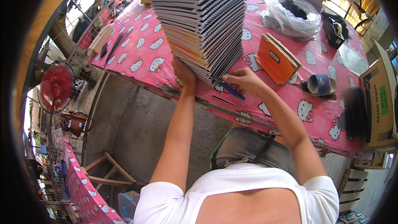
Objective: The person uses shears to trim a spiral coil on a stack of notebooks, sorts different types of notebooks on a table, and then places them into a cardboard box.
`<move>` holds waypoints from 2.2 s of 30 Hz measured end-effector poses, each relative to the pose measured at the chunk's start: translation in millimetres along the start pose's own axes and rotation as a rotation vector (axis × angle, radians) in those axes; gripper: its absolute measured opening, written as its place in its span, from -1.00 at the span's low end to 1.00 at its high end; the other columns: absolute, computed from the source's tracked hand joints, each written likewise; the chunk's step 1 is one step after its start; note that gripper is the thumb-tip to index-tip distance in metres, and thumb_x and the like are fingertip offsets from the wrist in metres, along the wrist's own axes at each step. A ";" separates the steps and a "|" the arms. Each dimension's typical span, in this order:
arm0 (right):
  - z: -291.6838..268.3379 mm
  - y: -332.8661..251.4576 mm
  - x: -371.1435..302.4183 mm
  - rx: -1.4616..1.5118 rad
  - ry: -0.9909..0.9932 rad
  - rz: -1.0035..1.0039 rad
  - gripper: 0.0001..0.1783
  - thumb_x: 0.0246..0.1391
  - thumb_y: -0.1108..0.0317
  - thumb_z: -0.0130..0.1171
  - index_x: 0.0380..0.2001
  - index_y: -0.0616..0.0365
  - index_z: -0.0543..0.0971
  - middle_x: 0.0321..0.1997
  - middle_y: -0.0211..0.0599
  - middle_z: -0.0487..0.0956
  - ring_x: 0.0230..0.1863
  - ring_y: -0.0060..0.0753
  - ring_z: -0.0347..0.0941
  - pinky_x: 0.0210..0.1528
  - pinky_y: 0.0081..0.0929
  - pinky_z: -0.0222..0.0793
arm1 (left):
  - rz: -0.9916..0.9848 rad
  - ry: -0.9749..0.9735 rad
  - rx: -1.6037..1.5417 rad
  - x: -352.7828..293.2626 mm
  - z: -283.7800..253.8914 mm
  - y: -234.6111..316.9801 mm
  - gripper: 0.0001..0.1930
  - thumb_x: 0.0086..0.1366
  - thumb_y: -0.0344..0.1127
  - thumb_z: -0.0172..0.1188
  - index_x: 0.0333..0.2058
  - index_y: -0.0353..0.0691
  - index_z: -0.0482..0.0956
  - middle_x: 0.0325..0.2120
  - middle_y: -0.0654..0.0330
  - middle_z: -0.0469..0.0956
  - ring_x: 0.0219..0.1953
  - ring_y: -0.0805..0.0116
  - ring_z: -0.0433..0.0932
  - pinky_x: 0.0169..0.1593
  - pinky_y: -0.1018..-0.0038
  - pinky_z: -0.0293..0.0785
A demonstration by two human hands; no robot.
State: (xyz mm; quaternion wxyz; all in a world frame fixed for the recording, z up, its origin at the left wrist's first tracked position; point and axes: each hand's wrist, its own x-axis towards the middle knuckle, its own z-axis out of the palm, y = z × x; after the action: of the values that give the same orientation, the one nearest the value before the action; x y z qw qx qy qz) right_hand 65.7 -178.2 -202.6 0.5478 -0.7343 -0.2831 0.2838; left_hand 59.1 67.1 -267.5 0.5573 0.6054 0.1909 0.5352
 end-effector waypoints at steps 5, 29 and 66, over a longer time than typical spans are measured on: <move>5.2 10.8 -8.9 -0.120 0.130 -0.015 -0.47 -0.13 0.02 0.33 -0.25 0.25 0.53 -0.35 -0.24 0.56 -0.32 -0.35 0.50 -0.27 -0.42 0.42 | -0.063 -0.020 -0.033 -4.0 4.1 10.1 -0.51 0.41 -0.03 -0.31 -0.22 -0.42 0.41 -0.31 0.02 0.46 -0.26 0.20 0.42 -0.12 0.35 0.31; -3.3 1.4 -23.4 -0.419 0.148 -0.193 -0.54 -0.08 0.06 0.25 -0.40 0.34 0.53 -0.43 -0.03 0.57 -0.35 -0.10 0.51 -0.28 -0.31 0.38 | -0.048 -0.058 0.038 -3.9 5.4 8.6 -0.53 0.42 -0.08 -0.31 -0.10 -0.43 0.39 -0.18 0.01 0.46 -0.16 0.23 0.42 -0.03 0.39 0.32; 4.4 12.5 -5.3 -0.529 0.216 -0.257 -0.50 -0.13 0.00 0.29 -0.28 0.22 0.55 -0.35 -0.23 0.53 -0.31 -0.29 0.46 -0.22 -0.28 0.35 | -0.043 -0.014 0.002 -5.0 3.5 15.9 -0.50 0.42 -0.05 -0.32 -0.20 -0.44 0.40 -0.31 -0.02 0.49 -0.26 0.21 0.45 -0.12 0.37 0.33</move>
State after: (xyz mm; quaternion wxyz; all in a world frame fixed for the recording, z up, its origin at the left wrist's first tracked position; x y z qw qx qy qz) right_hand 60.2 -182.2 -215.1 0.3959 -0.8355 -0.3779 0.0491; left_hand 54.5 56.4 -255.0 0.5692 0.6055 0.2007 0.5188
